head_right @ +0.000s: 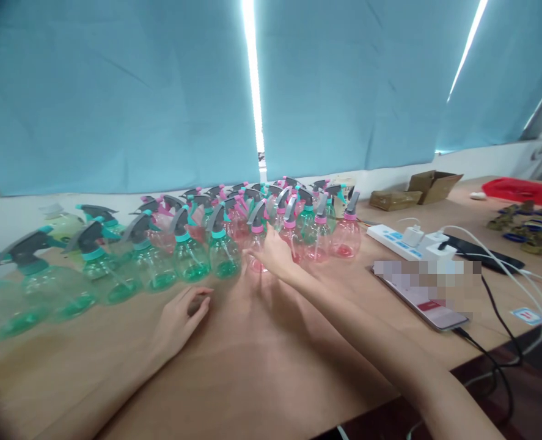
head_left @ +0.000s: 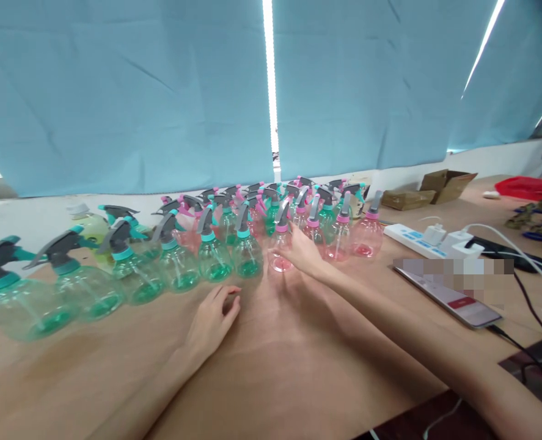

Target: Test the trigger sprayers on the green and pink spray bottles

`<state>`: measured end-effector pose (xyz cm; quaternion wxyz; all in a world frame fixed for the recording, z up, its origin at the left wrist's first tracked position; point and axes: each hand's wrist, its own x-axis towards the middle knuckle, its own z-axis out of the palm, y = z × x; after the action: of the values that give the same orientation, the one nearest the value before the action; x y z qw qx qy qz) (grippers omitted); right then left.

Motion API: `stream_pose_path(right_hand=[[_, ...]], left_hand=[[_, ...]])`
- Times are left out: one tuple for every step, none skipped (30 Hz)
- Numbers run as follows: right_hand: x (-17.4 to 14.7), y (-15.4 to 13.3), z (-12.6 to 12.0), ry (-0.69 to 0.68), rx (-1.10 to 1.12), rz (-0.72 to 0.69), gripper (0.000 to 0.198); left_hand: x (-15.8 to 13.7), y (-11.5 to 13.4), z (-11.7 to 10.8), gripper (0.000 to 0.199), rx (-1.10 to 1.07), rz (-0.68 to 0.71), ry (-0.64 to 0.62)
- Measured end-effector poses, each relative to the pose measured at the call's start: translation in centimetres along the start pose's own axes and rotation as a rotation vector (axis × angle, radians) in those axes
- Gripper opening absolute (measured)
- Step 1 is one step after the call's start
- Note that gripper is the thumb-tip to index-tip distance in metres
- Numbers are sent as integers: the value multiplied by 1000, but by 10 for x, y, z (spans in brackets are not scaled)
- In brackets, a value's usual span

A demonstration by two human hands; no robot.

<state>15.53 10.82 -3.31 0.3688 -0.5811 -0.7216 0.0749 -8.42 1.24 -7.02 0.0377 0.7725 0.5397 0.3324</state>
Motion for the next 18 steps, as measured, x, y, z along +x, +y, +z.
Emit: stream_pose_path(right_hand=[[0, 0, 2, -6, -1, 10, 76], [-1, 0, 3, -10, -3, 18, 72], [-3, 0, 2, -12, -5, 23, 69], [-5, 1, 1, -15, -6, 25, 66], [-9, 1, -1, -21, -4, 22, 64], [-12, 2, -4, -33, -2, 14, 62], [-17, 2, -7, -49, -1, -1, 62], [-22, 2, -10, -68, -1, -20, 61], [-27, 1, -14, -88, -2, -43, 62], [-33, 0, -18, -103, -5, -66, 62], [-40, -1, -21, -113, -10, -87, 62], [-47, -3, -25, -119, -15, -107, 62], [-54, -5, -28, -125, -18, -127, 62], [-62, -8, -31, -133, -20, -153, 62], [-70, -10, -33, -146, -17, -180, 63], [-77, -13, -35, -149, 2, -212, 64], [-84, -16, -36, -155, 22, -249, 65], [-91, -18, -36, -158, 31, -290, 64]], left_hand=[[0, 0, 0, 19, -8, -4, 5], [1, 0, 0, 20, -17, -9, 10], [2, -1, 0, 20, -28, -15, 14], [2, -1, 0, 21, -39, -24, 17], [3, -1, 0, 21, -52, -35, 19], [3, 0, 0, 22, -67, -49, 20], [4, 1, 0, 22, -85, -64, 20], [5, 3, 0, 23, -104, -80, 18], [7, 6, 1, 23, -125, -94, 17], [9, 11, 3, 24, -146, -106, 16], [12, 16, 4, 26, -165, -115, 16], [16, 24, 5, 28, -191, -119, 20], [21, 32, 6, 33, -219, -116, 25], [27, 42, 7, 39, -249, -109, 34], [32, 52, 7, 45, -314, -90, 40], [38, 63, 7, 50, -363, -62, 39], [44, 73, 6, 55, -404, -40, 27], [48, 83, 5, 58, -444, -33, 22]])
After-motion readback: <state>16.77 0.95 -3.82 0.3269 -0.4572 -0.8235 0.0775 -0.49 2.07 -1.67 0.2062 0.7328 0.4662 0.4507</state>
